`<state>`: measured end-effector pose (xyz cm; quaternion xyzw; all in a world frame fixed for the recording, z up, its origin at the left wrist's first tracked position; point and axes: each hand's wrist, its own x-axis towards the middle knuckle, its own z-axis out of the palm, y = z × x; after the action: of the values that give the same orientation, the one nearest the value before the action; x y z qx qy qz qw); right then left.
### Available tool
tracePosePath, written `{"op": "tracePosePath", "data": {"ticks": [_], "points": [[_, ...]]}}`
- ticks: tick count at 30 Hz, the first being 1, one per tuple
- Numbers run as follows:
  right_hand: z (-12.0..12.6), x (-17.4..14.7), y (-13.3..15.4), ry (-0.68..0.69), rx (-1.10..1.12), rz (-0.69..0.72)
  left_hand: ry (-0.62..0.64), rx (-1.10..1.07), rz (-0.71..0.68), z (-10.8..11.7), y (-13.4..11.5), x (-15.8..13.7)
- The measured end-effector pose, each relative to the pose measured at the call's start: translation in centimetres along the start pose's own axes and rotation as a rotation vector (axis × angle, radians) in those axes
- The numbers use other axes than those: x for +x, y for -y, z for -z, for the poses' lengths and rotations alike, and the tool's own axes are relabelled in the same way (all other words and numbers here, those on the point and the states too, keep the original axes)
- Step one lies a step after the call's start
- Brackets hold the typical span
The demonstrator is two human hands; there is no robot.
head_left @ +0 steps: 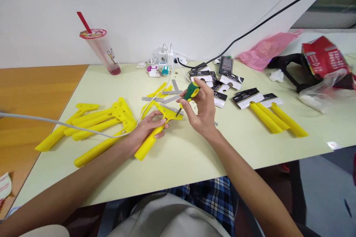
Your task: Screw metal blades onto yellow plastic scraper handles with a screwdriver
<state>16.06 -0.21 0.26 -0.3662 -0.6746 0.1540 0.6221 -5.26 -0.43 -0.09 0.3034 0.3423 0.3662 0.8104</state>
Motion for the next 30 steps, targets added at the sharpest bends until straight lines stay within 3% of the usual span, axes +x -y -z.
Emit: {"op": "tracePosePath", "data": {"ticks": [6, 15, 30], "points": [[-0.1, 0.0, -0.5, -0.067, -0.083, 0.041, 0.0, 0.004, 0.005, 0.0, 0.0, -0.1], [0.4, 0.1, 0.6, 0.103, 0.006, -0.043, -0.008, -0.016, -0.001, 0.2, 0.1, 0.2], [0.1, -0.2, -0.7, 0.011, -0.068, 0.061, -0.004, -0.009, 0.015, 0.2, 0.1, 0.2]]}}
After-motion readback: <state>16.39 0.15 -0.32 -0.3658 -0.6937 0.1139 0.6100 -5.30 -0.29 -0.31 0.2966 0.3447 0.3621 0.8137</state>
